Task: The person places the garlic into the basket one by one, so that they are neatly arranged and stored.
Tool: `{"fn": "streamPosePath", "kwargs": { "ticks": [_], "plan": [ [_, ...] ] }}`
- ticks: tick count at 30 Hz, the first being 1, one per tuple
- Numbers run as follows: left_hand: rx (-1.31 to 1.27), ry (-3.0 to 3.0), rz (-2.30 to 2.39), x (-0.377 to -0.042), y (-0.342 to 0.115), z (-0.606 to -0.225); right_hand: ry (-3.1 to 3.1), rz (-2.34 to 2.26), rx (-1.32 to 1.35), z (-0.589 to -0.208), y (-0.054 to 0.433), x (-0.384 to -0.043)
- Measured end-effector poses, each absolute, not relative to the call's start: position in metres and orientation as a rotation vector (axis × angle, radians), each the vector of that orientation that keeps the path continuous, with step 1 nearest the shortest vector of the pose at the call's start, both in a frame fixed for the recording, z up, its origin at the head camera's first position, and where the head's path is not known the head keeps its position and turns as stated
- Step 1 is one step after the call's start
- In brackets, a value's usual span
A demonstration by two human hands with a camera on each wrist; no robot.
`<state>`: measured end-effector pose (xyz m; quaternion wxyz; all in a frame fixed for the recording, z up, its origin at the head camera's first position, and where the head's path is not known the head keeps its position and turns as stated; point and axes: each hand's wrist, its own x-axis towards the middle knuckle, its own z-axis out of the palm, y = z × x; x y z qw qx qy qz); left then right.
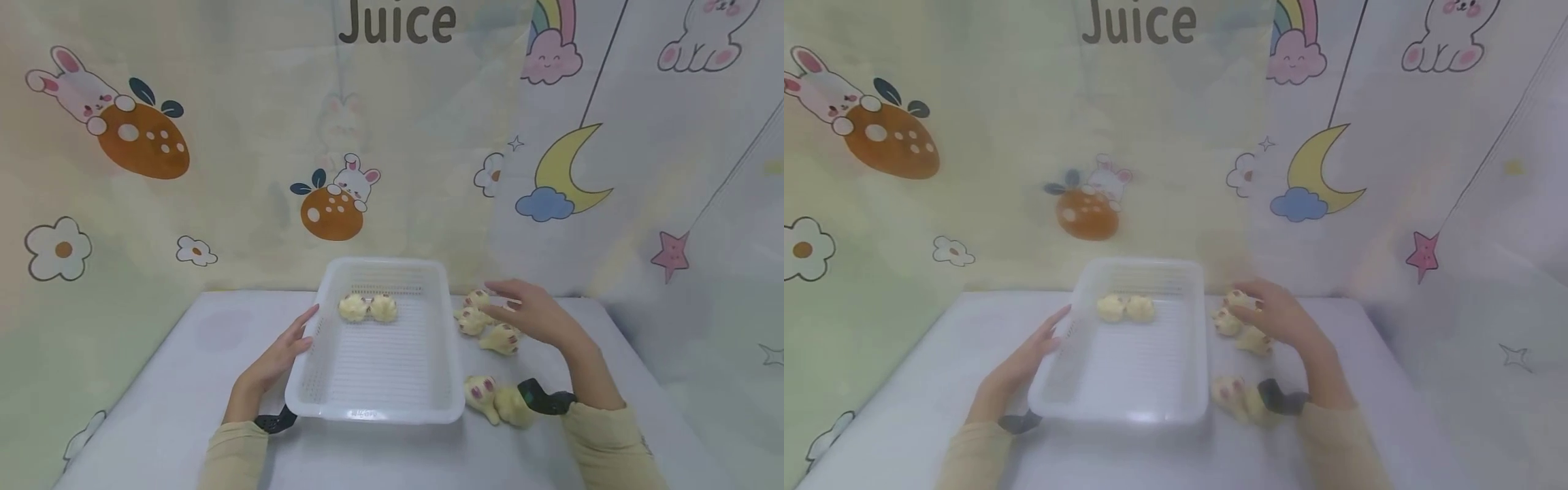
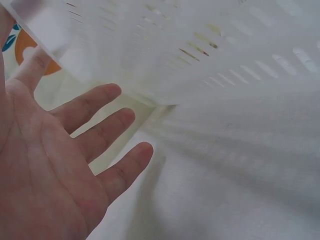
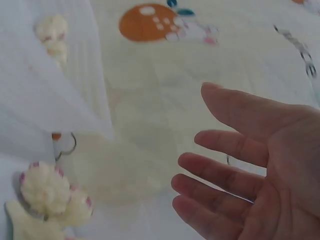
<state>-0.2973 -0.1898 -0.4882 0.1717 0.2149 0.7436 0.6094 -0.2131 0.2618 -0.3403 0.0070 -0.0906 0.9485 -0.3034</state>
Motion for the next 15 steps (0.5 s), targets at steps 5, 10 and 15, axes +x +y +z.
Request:
{"fn": "streamPosePath", "kwargs": {
  "ticks": [5, 10, 15],
  "plan": [
    [0.583, 2.131, 1.706, -0.296, -0.194, -0.486, 2.938, -1.108, -0.211, -0.369, 0.299, -0.200],
    [0.544, 2.148, 1.713, -0.295, -0.191, -0.487, 2.905, -1.250, -0.108, -0.403, 0.320, -0.194],
    [0.527, 2.173, 1.699, -0.293, -0.191, -0.486, 2.851, -1.445, -0.055, -0.429, 0.330, -0.196]
  ]
}}
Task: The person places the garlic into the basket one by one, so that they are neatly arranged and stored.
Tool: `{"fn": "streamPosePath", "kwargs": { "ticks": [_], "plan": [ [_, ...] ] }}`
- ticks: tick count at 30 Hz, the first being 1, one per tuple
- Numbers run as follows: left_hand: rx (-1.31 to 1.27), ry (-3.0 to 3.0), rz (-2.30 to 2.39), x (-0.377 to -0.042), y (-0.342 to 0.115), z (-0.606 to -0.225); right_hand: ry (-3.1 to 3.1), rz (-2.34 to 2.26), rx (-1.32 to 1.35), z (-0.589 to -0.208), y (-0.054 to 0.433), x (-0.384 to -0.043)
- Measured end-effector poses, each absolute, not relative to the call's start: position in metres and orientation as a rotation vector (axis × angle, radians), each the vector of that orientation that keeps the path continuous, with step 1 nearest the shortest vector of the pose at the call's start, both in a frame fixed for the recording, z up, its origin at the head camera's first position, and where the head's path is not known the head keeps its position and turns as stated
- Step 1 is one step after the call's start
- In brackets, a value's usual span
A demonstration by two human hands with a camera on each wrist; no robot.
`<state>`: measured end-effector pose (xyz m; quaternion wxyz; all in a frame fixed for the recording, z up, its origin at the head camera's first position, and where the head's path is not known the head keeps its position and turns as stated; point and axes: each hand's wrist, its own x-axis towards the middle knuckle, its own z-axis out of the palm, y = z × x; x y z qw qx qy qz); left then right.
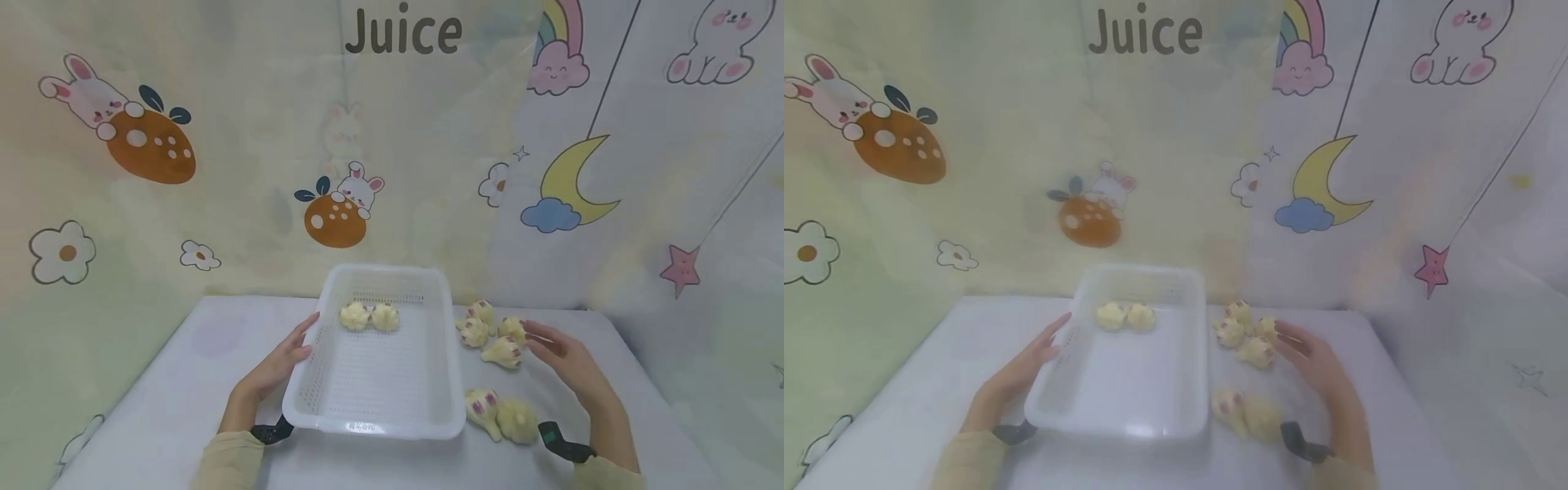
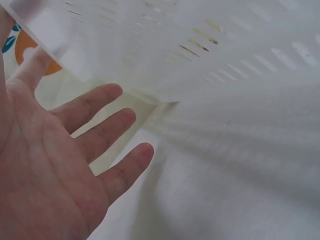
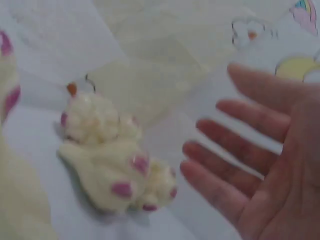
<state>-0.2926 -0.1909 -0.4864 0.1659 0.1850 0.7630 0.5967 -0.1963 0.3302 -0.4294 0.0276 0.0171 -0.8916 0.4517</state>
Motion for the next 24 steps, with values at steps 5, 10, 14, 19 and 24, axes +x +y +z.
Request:
{"fn": "streamPosePath", "kwargs": {
  "ticks": [5, 10, 14, 19, 24],
  "plan": [
    [0.517, 2.161, 1.688, -0.292, -0.188, -0.491, -2.660, 1.465, -0.033, -0.443, 0.345, -0.189],
    [0.504, 2.194, 1.684, -0.292, -0.189, -0.489, -2.655, 1.495, -0.039, -0.452, 0.348, -0.193],
    [0.552, 2.204, 1.649, -0.290, -0.187, -0.487, -2.665, 1.511, -0.052, -0.461, 0.349, -0.194],
    [0.524, 2.231, 1.638, -0.292, -0.188, -0.489, -2.648, 1.517, -0.013, -0.472, 0.353, -0.198],
    [0.531, 2.247, 1.639, -0.294, -0.190, -0.487, -2.675, 1.462, 0.026, -0.472, 0.354, -0.202]
  ]
}}
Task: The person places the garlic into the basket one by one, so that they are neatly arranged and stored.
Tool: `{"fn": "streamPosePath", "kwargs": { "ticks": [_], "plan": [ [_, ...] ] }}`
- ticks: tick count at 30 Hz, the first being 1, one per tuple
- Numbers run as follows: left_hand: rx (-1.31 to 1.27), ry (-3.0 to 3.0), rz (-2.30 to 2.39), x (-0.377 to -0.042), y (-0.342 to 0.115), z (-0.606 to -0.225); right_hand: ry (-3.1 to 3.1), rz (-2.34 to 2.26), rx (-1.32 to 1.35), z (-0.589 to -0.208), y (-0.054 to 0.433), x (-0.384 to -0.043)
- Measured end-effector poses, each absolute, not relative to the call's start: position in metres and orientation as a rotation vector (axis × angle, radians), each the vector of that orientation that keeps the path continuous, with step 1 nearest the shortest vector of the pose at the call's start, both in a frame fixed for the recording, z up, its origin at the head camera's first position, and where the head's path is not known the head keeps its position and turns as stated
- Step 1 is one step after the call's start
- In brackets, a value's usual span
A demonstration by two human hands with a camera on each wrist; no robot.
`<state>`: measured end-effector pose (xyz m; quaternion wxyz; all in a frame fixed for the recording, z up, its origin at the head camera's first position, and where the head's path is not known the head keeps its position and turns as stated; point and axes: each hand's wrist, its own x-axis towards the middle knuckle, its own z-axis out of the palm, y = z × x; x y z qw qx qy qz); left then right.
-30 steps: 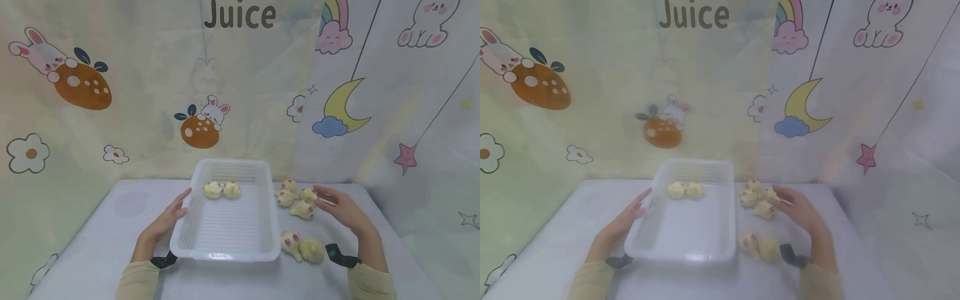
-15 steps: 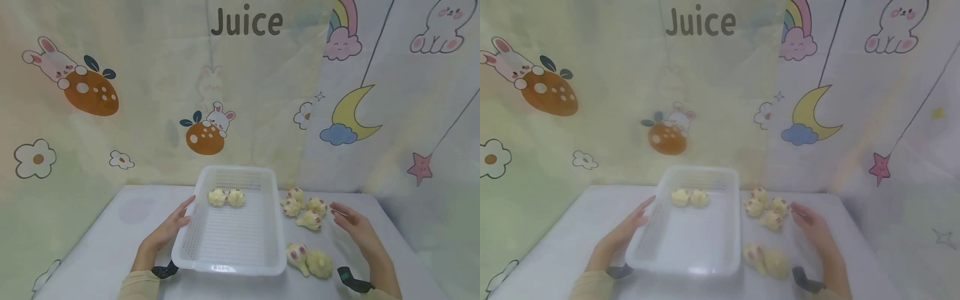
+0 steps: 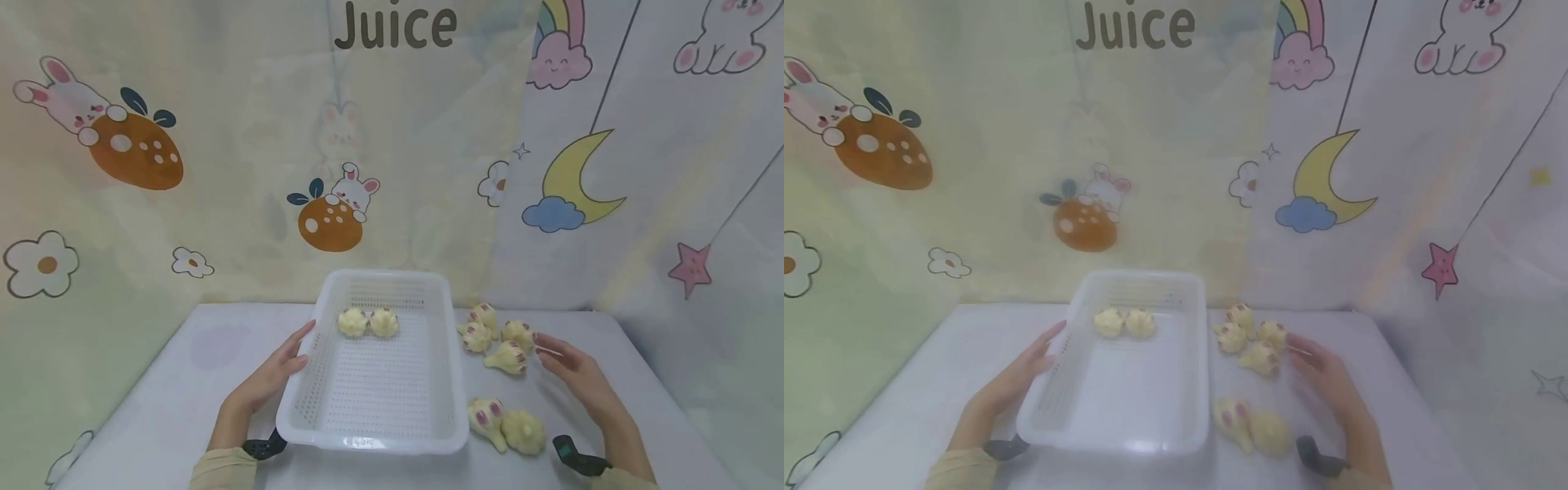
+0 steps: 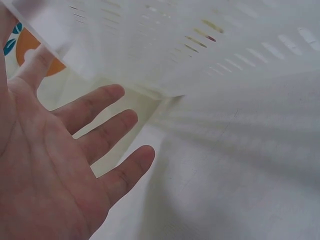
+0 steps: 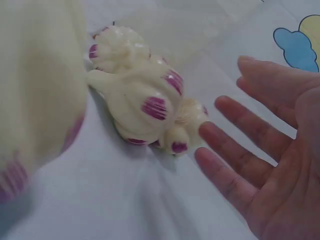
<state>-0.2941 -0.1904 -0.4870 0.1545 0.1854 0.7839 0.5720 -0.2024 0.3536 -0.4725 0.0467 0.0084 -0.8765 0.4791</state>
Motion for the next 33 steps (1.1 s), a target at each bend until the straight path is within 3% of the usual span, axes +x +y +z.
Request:
{"fn": "streamPosePath", "kwargs": {
  "ticks": [9, 19, 33],
  "plan": [
    [0.504, 2.263, 1.638, -0.293, -0.192, -0.483, -2.854, 1.307, 0.017, -0.452, 0.341, -0.199],
    [0.510, 2.249, 1.623, -0.295, -0.192, -0.484, -3.094, 1.034, 0.056, -0.426, 0.296, -0.192],
    [0.487, 2.302, 1.605, -0.295, -0.188, -0.485, -3.297, 0.785, -0.067, -0.426, 0.246, -0.188]
  ]
}}
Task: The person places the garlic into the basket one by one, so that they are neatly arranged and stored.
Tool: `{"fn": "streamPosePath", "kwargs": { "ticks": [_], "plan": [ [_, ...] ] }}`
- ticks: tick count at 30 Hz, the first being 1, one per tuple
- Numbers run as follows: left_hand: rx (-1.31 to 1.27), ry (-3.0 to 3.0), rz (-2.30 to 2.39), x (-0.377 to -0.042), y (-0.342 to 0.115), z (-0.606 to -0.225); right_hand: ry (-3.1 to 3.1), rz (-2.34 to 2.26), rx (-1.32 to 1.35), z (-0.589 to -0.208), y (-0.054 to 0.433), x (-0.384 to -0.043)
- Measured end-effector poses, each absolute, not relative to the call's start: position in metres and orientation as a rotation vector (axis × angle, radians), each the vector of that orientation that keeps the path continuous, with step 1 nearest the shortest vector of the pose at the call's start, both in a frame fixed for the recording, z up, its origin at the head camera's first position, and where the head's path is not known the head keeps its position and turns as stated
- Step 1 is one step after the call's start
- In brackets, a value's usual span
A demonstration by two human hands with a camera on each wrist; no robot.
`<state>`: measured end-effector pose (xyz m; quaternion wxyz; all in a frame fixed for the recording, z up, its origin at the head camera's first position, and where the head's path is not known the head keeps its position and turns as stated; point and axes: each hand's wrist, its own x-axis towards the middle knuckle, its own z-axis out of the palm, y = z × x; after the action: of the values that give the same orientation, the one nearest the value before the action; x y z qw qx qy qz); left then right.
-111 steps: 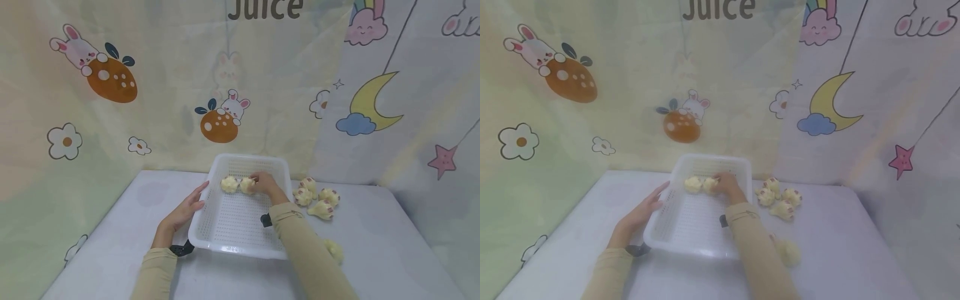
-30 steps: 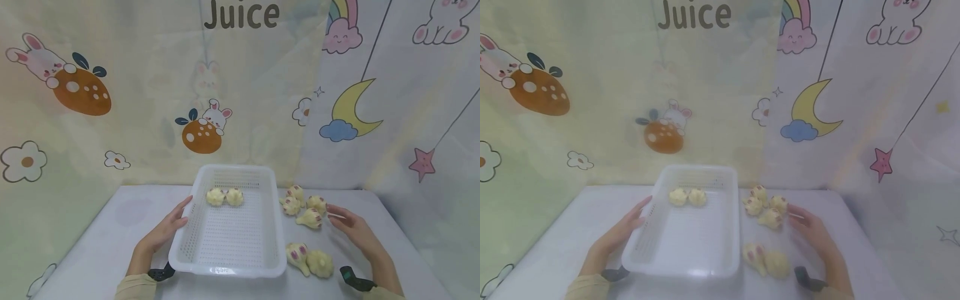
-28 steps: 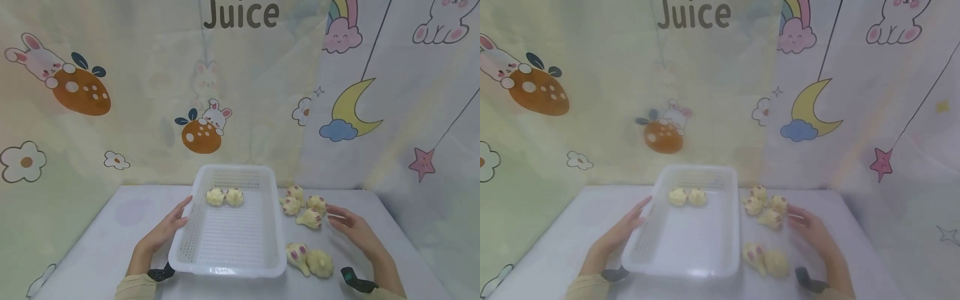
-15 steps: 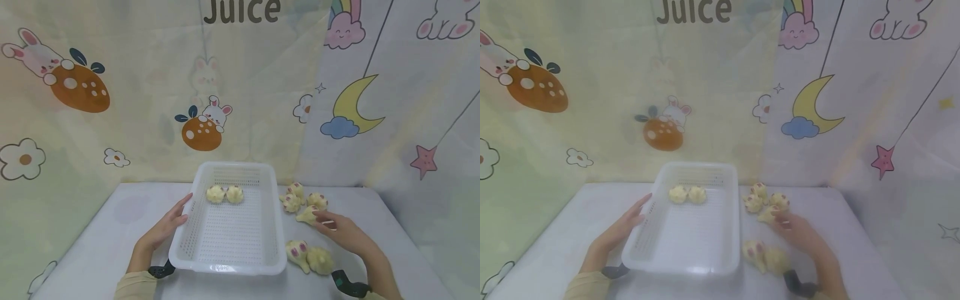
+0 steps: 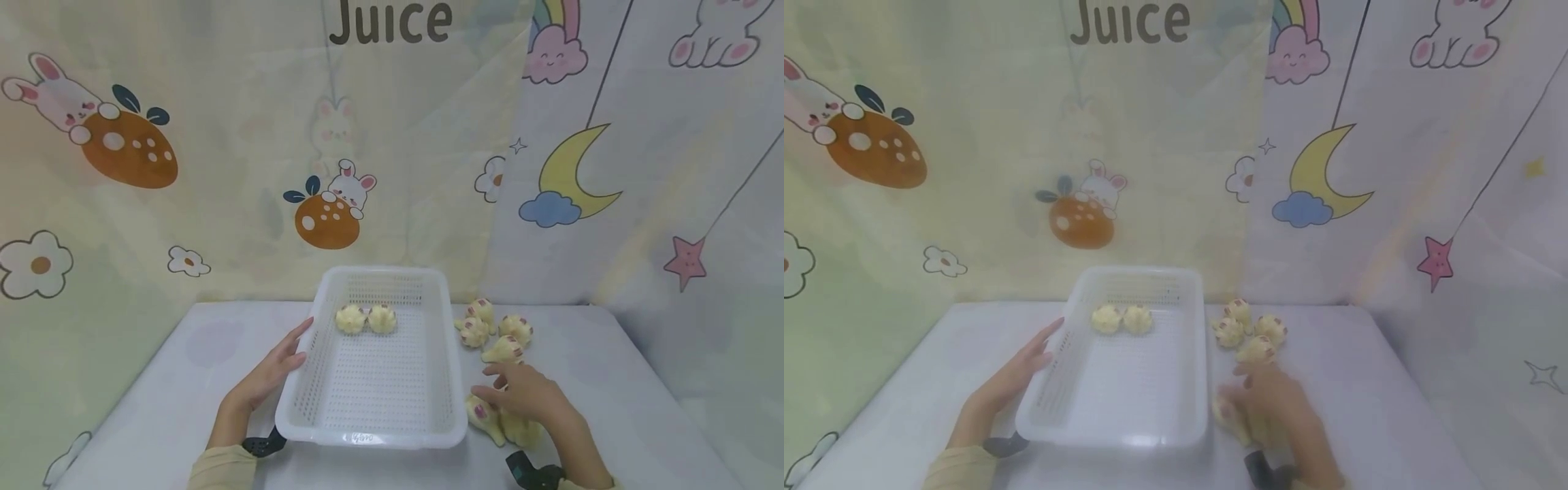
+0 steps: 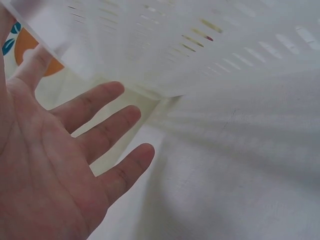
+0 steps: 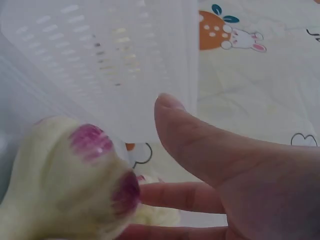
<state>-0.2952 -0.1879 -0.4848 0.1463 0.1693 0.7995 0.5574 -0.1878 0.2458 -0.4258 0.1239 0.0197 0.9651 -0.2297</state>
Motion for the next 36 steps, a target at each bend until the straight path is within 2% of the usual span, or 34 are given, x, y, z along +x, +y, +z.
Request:
{"fn": "streamPosePath", "kwargs": {
  "ticks": [25, 36],
  "plan": [
    [0.533, 2.241, 1.670, -0.297, -0.192, -0.493, 2.836, -0.581, 0.072, -0.428, 0.231, -0.184],
    [0.539, 2.213, 1.683, -0.296, -0.191, -0.493, 2.864, -0.765, 0.094, -0.435, 0.236, -0.190]
  ]
}}
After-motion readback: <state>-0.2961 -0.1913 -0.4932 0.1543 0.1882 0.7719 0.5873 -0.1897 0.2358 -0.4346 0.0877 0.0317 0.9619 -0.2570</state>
